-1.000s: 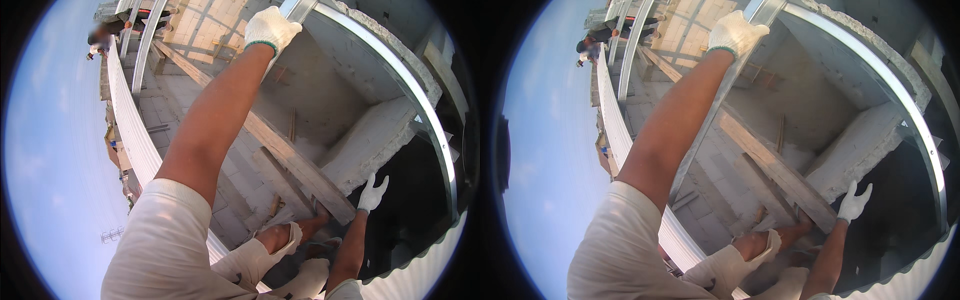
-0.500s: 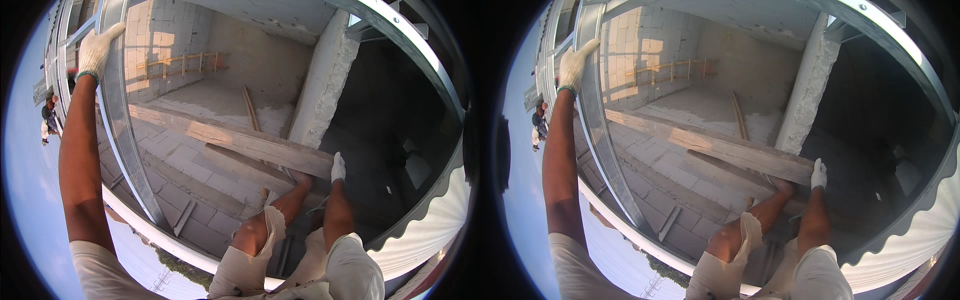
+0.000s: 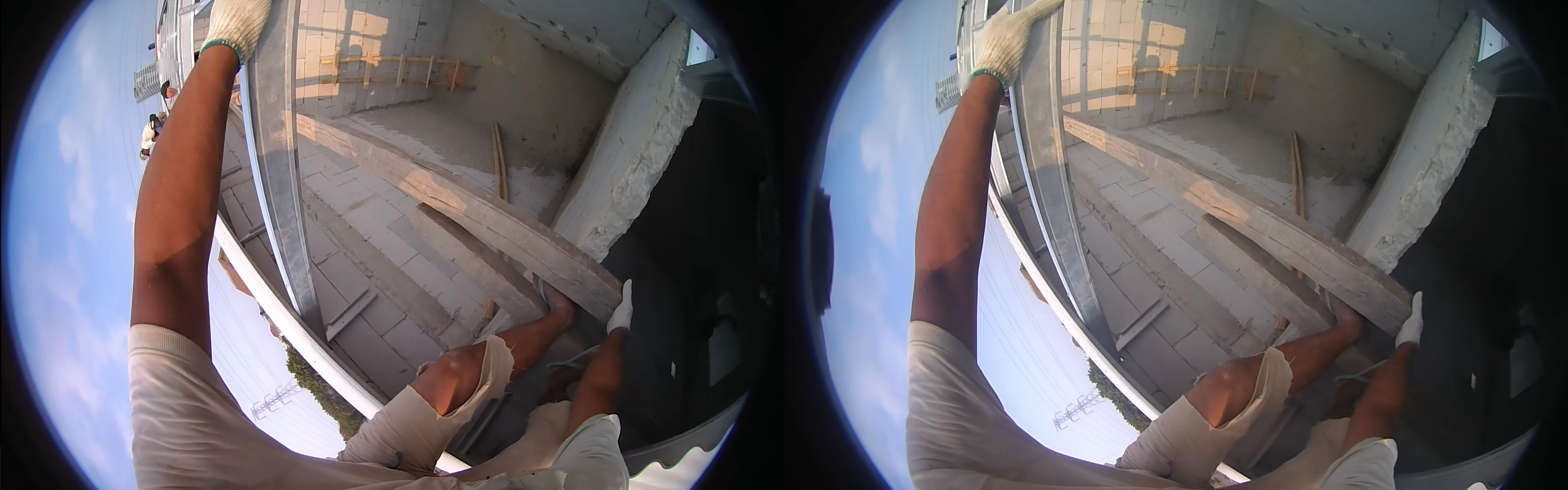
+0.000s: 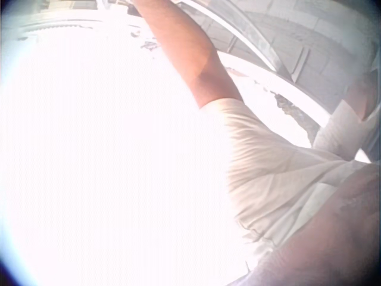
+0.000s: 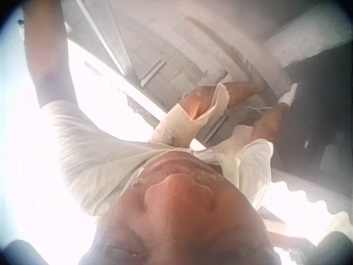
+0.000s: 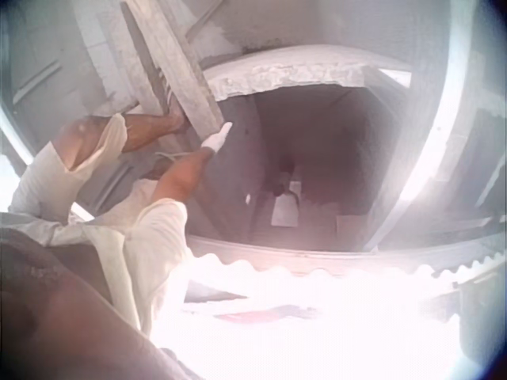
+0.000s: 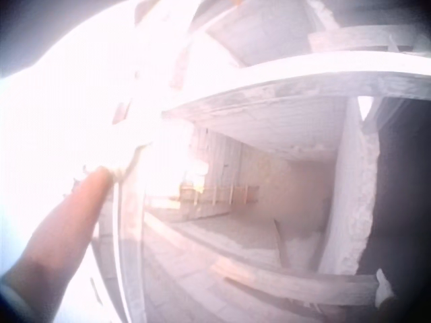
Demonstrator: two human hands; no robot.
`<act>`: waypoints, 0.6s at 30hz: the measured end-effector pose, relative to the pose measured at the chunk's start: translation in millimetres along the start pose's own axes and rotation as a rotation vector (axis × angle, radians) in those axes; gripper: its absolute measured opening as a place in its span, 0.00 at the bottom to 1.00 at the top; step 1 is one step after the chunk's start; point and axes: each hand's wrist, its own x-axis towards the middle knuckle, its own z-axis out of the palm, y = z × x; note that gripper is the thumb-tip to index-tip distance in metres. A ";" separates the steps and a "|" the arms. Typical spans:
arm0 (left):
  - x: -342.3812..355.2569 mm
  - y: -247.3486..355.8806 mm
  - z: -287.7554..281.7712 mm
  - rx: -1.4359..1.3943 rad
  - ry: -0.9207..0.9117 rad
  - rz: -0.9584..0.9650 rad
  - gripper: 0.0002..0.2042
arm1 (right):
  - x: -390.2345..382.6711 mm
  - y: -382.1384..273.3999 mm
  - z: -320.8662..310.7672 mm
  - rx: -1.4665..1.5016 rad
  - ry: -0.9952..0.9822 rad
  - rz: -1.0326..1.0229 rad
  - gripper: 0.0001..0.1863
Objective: The person lifts and positions white corrugated roof sheets onto a metal frame on a rooftop. They align the sheets with the frame and adjust their placement while another worker assists nearby.
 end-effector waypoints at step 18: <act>17.8 -3.3 9.4 -0.066 -0.044 -0.071 0.32 | -80.1 -275.5 111.6 -0.474 0.208 -0.431 0.57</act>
